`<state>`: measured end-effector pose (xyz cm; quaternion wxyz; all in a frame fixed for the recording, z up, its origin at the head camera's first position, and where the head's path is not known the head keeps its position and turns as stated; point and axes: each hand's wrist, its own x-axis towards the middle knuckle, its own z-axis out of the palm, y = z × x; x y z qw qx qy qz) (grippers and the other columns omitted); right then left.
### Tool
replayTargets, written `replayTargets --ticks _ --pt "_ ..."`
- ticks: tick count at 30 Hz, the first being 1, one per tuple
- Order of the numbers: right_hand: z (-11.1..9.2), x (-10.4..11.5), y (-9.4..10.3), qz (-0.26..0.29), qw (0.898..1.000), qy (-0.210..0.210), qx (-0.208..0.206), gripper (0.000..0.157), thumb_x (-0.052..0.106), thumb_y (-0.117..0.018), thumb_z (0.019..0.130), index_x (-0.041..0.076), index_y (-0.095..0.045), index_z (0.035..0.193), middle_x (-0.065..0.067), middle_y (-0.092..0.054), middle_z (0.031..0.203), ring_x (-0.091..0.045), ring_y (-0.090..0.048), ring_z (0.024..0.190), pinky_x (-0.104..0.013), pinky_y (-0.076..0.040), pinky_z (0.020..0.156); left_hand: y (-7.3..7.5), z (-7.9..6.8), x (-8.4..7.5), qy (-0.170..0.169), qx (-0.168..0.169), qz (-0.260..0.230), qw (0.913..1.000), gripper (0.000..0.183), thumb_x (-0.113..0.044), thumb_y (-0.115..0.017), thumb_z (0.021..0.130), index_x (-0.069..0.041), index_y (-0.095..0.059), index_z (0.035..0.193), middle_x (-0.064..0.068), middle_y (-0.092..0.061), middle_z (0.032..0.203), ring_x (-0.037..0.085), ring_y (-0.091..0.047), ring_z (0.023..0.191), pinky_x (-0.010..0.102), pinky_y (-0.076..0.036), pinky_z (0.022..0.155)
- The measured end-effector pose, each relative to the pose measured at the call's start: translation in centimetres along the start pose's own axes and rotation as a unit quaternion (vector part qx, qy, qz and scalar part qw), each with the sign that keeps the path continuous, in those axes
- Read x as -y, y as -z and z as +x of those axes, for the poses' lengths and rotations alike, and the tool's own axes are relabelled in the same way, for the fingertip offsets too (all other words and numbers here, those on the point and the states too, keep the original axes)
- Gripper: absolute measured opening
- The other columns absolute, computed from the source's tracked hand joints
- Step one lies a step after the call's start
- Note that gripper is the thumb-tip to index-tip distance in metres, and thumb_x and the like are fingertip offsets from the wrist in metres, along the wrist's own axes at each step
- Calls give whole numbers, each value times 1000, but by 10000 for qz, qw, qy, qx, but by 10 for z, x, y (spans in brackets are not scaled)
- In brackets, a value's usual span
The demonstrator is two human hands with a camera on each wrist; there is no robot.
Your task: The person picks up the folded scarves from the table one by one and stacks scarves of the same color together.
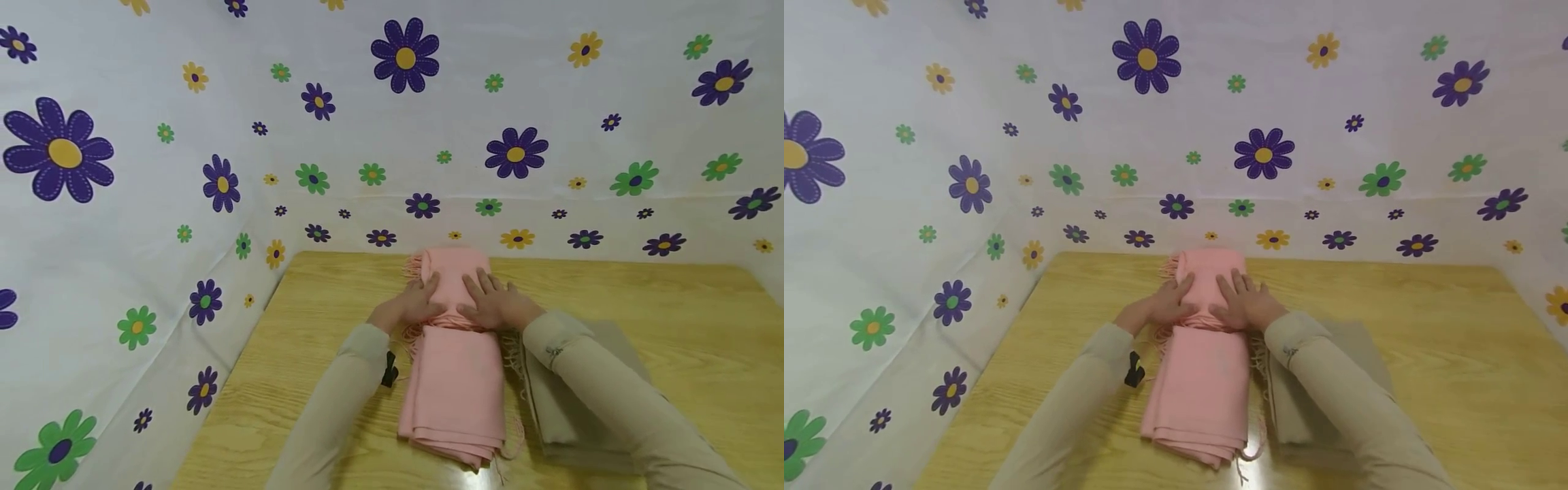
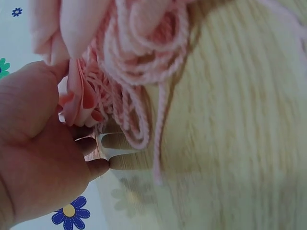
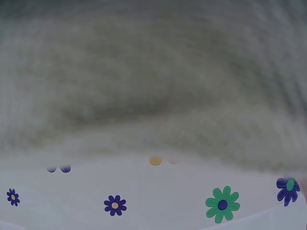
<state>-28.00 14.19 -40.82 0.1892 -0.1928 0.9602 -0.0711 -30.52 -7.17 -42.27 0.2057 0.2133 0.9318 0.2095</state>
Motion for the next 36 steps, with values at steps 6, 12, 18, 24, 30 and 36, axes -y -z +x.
replayTargets --ticks 6,12,18,24,30,36 --pt "-6 1 1 222 9996 -131 95 76 52 -31 105 7 -2 160 -25 8 163 -48 -5 148 -69 -14 112 -6 -2 -7 -167 -146 -329 9992 76 -37 -49 102 -15 -5 161 18 -5 165 38 -2 151 53 -11 120" --pt "-14 -1 5 840 9964 79 78 75 40 -39 106 -5 -4 157 -37 11 157 -54 -6 145 -63 -20 114 -7 -2 -20 -373 -510 -1027 9927 78 -26 -56 96 -12 -13 160 24 -12 163 42 -11 149 57 -20 116" --pt "-9 1 18 1490 9884 268 -143 78 30 -54 101 -9 -13 154 -37 -7 158 -54 5 145 -62 -18 114 -3 4 -20 -161 -894 -2160 9722 78 -19 -60 93 -8 -17 157 21 -24 160 34 -24 147 50 -24 117" --pt "2 -2 22 1943 9803 98 -326 81 24 -67 92 -7 -23 152 -31 -31 153 -49 -24 142 -57 -26 114 -3 12 -10 -55 -1149 -3192 9407 78 -9 -65 90 -6 -24 155 19 -26 159 32 -28 144 48 -24 117" --pt "3 -10 24 2593 9657 58 129 93 17 -75 85 3 -18 156 -29 -37 148 -34 -59 102 -44 -50 88 -1 17 -7 -5 -946 -3590 9285 78 -8 -67 89 -11 -26 155 19 -26 157 33 -34 136 47 -33 112" --pt "2 -12 23 3168 9476 100 408 102 12 -80 79 6 -15 157 -32 -43 136 -22 -56 78 -30 -48 64 -1 17 -8 -165 -691 -3551 9321 79 -8 -69 88 -13 -28 155 17 -23 160 31 -31 138 47 -32 112"
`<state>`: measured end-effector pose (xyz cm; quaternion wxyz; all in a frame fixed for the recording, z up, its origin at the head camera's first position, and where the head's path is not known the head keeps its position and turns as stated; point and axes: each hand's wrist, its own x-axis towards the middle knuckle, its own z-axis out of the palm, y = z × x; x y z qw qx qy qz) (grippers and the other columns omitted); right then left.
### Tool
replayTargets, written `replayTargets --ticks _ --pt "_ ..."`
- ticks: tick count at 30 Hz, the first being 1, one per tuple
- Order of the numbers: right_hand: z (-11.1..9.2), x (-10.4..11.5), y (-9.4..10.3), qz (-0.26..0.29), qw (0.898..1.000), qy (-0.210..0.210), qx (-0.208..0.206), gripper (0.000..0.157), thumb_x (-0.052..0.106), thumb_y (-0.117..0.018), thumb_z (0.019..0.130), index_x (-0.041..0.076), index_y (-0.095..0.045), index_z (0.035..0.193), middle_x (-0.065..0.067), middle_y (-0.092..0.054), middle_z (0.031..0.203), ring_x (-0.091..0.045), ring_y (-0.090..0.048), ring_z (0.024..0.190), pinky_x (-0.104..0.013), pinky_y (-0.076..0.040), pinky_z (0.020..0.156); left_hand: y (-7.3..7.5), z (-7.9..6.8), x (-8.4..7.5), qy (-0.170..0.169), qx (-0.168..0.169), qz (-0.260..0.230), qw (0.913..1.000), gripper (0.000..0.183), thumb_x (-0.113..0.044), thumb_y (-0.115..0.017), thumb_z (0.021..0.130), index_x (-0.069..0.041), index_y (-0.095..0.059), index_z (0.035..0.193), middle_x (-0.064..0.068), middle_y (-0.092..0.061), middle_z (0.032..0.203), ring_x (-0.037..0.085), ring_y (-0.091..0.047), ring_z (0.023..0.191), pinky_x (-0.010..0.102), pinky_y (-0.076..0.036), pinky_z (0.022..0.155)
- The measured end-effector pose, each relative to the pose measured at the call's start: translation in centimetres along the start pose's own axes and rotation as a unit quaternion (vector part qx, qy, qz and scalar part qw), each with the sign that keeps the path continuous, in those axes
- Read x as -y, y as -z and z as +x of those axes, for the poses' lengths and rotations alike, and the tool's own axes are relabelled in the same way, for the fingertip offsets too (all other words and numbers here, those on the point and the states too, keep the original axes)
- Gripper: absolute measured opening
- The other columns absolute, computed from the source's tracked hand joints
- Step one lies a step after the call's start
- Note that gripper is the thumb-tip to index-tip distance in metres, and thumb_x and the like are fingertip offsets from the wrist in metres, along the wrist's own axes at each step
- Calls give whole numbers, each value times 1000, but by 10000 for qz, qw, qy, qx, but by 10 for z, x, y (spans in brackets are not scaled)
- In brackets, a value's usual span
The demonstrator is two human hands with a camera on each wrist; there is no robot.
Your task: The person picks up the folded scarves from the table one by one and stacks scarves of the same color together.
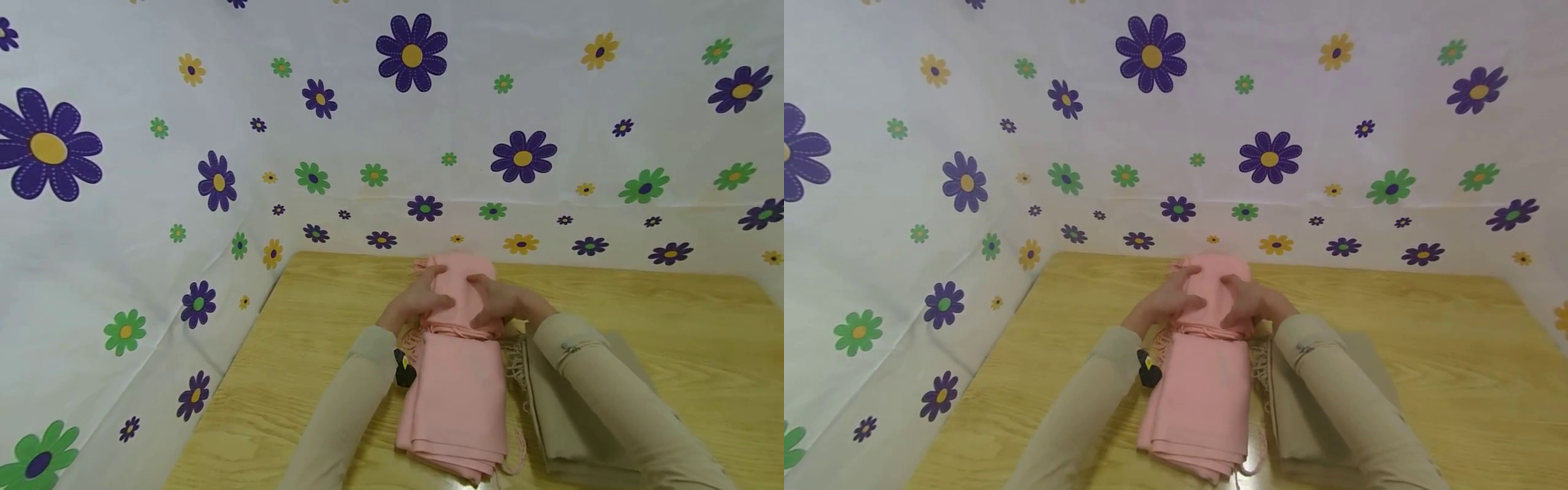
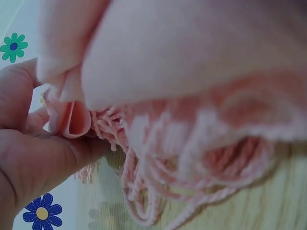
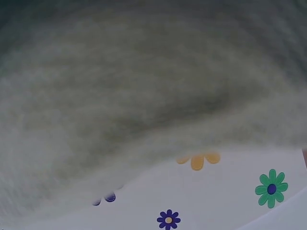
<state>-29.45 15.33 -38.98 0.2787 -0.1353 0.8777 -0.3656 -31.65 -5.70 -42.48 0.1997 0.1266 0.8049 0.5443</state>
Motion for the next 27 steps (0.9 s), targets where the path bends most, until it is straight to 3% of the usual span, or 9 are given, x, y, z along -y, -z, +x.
replayTargets --ticks 3,5,7,15,20,27 --pt "0 -1 -1 249 9997 60 44 101 10 -79 79 4 -14 156 -33 -34 144 -31 -55 101 -35 -50 78 -1 -2 -1 56 62 -69 9999 79 -9 -70 88 -16 -28 155 18 -26 157 29 -45 119 38 -46 96" --pt "0 -2 -1 371 9993 83 39 99 10 -78 81 4 -14 156 -30 -21 153 -35 -40 124 -40 -45 93 -2 -2 -1 93 103 -169 9998 80 -10 -70 89 -17 -27 155 19 -28 154 25 -51 105 32 -50 84" --pt "1 -3 -1 516 9986 97 56 97 9 -76 83 4 -13 157 -28 -15 157 -37 -32 132 -45 -40 102 -2 -1 -1 95 121 -228 9996 80 -11 -70 89 -18 -26 156 19 -30 153 22 -51 98 28 -50 76" --pt "4 -2 0 462 9988 119 133 101 8 -77 82 6 -12 158 -25 -11 160 -38 -25 139 -54 -28 113 -5 0 -1 -198 63 -144 9997 78 -4 -69 87 -16 -31 154 19 -31 154 31 -41 127 43 -40 105" --pt "3 0 1 342 9991 226 91 102 7 -78 80 5 -12 158 -24 -10 161 -39 -23 141 -54 -30 111 -6 1 0 -300 39 -91 9995 76 -4 -68 88 -17 -33 154 18 -30 155 31 -39 129 46 -37 107" --pt "-1 2 6 271 9987 429 40 101 3 -77 80 4 -12 158 -26 -9 161 -39 -25 138 -49 -40 102 -6 3 -3 -500 -25 353 9981 73 -9 -68 89 -19 -35 153 16 -31 157 31 -37 134 47 -35 110"
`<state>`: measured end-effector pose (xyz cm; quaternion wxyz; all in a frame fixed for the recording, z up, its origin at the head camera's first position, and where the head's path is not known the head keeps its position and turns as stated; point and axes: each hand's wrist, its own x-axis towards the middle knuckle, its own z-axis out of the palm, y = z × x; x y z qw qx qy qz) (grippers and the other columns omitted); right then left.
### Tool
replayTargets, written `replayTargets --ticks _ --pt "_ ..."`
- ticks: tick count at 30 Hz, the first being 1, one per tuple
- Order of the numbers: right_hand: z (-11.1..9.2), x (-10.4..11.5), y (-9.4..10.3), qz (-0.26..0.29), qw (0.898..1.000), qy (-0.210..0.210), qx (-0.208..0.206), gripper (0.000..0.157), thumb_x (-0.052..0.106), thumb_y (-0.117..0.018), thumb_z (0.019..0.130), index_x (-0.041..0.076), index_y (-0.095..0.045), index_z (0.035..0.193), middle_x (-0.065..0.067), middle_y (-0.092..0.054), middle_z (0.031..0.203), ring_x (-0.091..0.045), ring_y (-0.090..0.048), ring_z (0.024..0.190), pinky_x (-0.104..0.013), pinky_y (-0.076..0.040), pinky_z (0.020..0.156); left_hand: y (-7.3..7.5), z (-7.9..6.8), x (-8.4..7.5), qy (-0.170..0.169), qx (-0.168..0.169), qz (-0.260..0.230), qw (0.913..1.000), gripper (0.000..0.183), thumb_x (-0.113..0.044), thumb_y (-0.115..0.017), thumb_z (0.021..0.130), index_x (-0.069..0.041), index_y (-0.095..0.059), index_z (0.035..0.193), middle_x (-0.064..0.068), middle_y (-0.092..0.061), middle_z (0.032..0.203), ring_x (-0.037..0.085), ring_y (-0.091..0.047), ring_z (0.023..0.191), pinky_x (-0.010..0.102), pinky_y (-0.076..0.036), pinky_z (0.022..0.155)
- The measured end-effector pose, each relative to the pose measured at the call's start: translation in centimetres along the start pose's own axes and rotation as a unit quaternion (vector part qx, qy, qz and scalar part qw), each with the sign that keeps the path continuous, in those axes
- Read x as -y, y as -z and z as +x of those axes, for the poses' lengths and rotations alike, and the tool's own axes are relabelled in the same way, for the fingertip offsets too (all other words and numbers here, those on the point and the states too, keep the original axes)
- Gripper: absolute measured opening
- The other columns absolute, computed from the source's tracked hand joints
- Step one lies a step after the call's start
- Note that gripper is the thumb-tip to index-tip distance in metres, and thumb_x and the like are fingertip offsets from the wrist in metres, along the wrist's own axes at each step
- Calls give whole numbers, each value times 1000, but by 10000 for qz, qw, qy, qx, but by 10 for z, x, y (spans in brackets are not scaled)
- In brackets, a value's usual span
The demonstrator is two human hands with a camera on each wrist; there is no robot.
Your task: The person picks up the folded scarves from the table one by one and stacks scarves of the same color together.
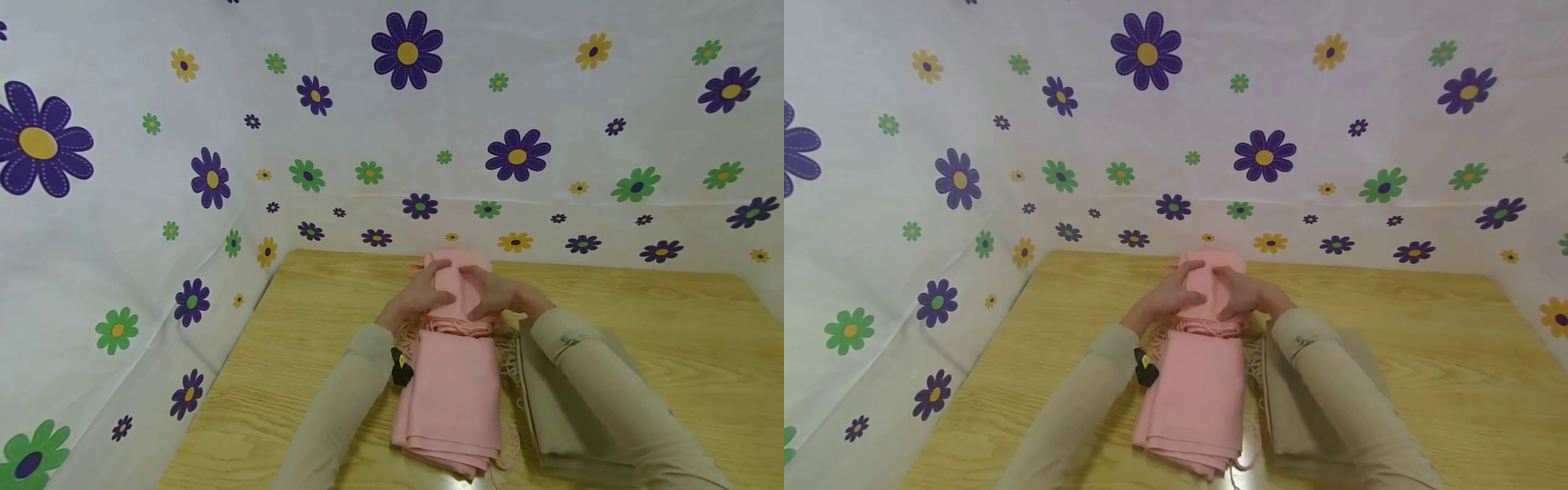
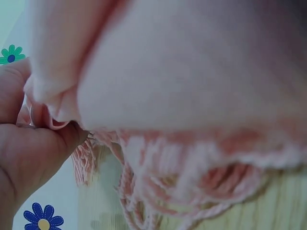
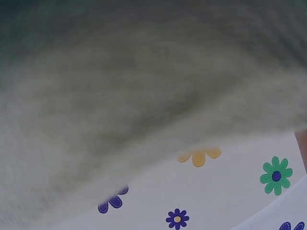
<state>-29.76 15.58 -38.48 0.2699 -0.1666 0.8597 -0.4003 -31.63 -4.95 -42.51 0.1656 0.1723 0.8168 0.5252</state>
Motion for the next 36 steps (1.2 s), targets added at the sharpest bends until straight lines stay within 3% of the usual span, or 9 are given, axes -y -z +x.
replayTargets --ticks 7,16,19,21,23,26,29,34,36 --pt "-6 6 2 -114 9999 5 -77 101 5 -77 81 8 -13 158 -22 -9 162 -39 -20 143 -57 -23 115 2 -2 -4 -29 -94 133 9999 73 -12 -68 90 -24 -34 153 15 -29 157 32 -38 132 48 -36 108" --pt "-18 17 10 29 9997 212 -67 100 5 -75 82 8 -10 158 -23 -5 162 -39 -22 140 -57 -25 114 5 -8 -20 -352 -79 -148 9992 72 -9 -66 91 -21 -33 154 15 -39 148 28 -51 117 40 -47 98" --pt "-23 21 11 3 9995 252 -179 98 7 -75 83 10 -13 158 -21 -8 162 -35 -30 133 -49 -39 105 7 -11 -25 -389 -118 -233 9989 73 -8 -66 91 -22 -33 154 15 -40 146 26 -54 111 36 -50 91" --pt "-27 23 12 14 9993 272 -238 97 8 -75 83 11 -14 158 -22 -13 160 -37 -46 114 -42 -50 87 9 -14 -28 -393 -128 -323 9986 73 -7 -66 90 -22 -32 154 16 -41 145 26 -56 109 34 -52 89" --pt "-30 25 11 11 9991 298 -314 96 8 -75 83 12 -15 158 -21 -16 160 -33 -47 108 -36 -50 78 11 -17 -30 -380 -131 -421 9983 74 -7 -67 90 -23 -33 154 16 -41 145 26 -57 109 33 -53 87" --pt "-34 27 11 148 9980 458 -399 96 8 -76 83 11 -16 158 -21 -18 159 -35 -47 115 -42 -49 90 13 -23 -34 -331 -108 -574 9977 75 -7 -67 90 -24 -32 154 17 -39 146 28 -58 111 35 -54 88" --pt "-39 29 12 344 9957 666 -546 96 10 -78 82 11 -18 158 -18 -18 160 -34 -30 136 -50 -34 109 15 -28 -40 -402 -169 -630 9971 75 -8 -66 90 -25 -32 154 17 -34 151 31 -54 118 39 -52 93" --pt "-50 34 15 611 9918 800 -790 90 23 -73 89 18 -16 159 -16 -14 162 -37 -26 142 -57 -27 113 20 -35 -54 -653 -285 -767 9945 74 -5 -65 89 -23 -33 153 15 -29 155 32 -48 126 42 -47 101" --pt "-54 37 14 1043 9873 792 -896 84 26 -68 94 21 -15 159 -17 -17 160 -34 -36 137 -53 -33 111 21 -37 -59 -704 -313 -1033 9917 74 -2 -64 89 -22 -34 153 15 -28 155 32 -48 125 40 -48 100"
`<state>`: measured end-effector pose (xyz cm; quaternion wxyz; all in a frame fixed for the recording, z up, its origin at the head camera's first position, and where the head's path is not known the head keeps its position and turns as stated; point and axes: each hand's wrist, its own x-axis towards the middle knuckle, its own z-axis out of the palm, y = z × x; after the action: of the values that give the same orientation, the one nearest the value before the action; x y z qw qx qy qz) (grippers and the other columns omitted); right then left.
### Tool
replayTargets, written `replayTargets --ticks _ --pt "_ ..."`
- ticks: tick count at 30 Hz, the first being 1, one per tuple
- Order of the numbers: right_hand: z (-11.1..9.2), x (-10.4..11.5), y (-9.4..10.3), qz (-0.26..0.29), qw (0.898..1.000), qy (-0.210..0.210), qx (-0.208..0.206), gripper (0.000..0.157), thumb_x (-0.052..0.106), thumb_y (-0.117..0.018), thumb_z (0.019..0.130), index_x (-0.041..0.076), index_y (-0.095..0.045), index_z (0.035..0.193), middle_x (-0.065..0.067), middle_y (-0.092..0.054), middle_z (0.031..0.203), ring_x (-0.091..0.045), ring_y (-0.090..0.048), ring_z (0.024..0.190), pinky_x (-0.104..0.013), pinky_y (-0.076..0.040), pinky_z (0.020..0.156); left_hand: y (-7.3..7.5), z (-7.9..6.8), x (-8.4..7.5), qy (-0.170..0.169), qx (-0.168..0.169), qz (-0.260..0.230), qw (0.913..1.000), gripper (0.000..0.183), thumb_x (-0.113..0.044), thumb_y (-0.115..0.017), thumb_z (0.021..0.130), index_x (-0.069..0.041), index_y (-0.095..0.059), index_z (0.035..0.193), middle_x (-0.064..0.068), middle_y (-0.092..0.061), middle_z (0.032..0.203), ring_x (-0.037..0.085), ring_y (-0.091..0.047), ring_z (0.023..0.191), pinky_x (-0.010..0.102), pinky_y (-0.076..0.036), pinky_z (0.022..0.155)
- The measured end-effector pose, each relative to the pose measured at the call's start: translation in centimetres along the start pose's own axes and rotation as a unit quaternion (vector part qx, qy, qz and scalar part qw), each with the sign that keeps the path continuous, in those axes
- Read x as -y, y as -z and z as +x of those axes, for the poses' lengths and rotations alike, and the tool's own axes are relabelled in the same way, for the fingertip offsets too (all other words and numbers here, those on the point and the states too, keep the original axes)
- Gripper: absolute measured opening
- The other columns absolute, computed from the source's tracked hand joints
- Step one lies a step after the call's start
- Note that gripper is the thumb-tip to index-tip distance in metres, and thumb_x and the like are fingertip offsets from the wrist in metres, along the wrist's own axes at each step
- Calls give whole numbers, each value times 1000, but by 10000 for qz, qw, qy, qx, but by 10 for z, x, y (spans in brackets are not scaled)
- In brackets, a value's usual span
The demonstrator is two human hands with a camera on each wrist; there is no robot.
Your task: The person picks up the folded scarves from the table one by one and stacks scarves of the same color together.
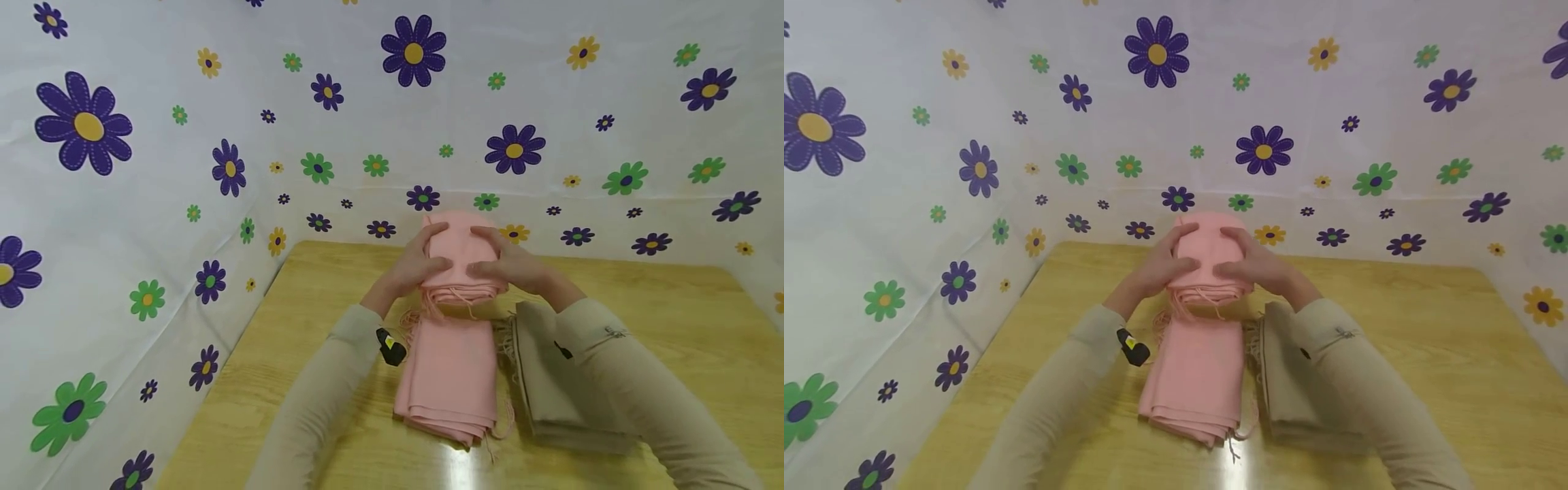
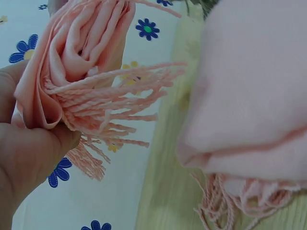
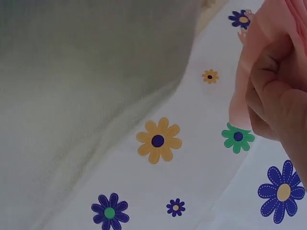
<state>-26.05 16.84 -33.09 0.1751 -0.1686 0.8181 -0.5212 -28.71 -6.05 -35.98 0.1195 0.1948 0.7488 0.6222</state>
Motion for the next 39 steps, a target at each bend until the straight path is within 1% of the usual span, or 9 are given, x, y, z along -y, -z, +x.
replayTargets --ticks 3,6,8,11,18,22,27,35,39 --pt "-5 5 -4 1126 9932 97 -289 75 21 -59 100 25 -15 160 -15 -18 160 -24 -55 119 -37 -49 98 -1 -1 -6 -17 -112 -479 9988 73 0 -64 89 -24 -36 152 12 -26 156 29 -49 123 38 -50 97" --pt "-8 9 -11 2408 9688 398 -434 72 8 -52 101 25 -14 160 -14 -15 161 -14 -63 97 -24 -55 77 -2 -3 -12 -123 -117 -1116 9936 71 2 -63 91 -26 -37 150 9 -25 155 28 -49 123 37 -51 95" --pt "-11 12 -15 2919 9536 568 -461 72 1 -48 101 25 -13 159 -13 -8 162 -13 -63 96 -23 -55 76 -3 -5 -16 -189 -61 -1419 9897 69 2 -62 92 -27 -37 150 8 -27 154 26 -50 122 35 -53 93" --pt "-14 15 -20 3347 9386 616 -569 75 -5 -48 99 26 -14 159 -16 -9 161 -14 -64 94 -24 -56 74 -3 -10 -21 -237 92 -1783 9836 70 4 -61 92 -25 -35 151 11 -30 153 23 -53 117 30 -55 86" --pt "-24 18 -31 3596 9271 678 -812 78 -11 -49 96 27 -18 158 -20 -21 156 -15 -65 92 -24 -56 72 0 -23 -27 17 439 -1829 9822 67 0 -58 95 -23 -33 152 15 -36 149 22 -59 105 26 -55 80" --pt "-31 19 -36 3486 9290 896 -857 79 -13 -49 95 25 -20 157 -22 -26 152 -16 -66 91 -25 -57 70 1 -29 -28 84 636 -1764 9822 67 -3 -59 95 -27 -34 151 11 -32 152 22 -55 114 28 -54 85" --pt "-38 21 -41 3337 9333 901 -968 78 -14 -53 93 24 -26 156 -19 -27 152 -16 -64 95 -25 -56 73 -1 -37 -28 90 704 -1707 9828 65 -6 -59 96 -33 -34 150 13 -32 150 24 -57 110 29 -54 84" --pt "-46 22 -47 2639 9592 474 -900 79 -8 -60 91 23 -28 156 -14 -23 154 -24 -52 112 -26 -54 81 -7 -48 -23 -214 386 -1431 9887 66 -4 -64 91 -29 -39 148 10 -29 152 27 -50 119 35 -53 90" --pt "-51 18 -51 2403 9681 283 -645 80 -4 -62 91 24 -26 156 -16 -22 154 -31 -47 119 -27 -54 83 -10 -54 -16 -235 257 -1398 9896 66 -3 -66 89 -26 -41 146 8 -31 150 27 -46 123 35 -52 91"
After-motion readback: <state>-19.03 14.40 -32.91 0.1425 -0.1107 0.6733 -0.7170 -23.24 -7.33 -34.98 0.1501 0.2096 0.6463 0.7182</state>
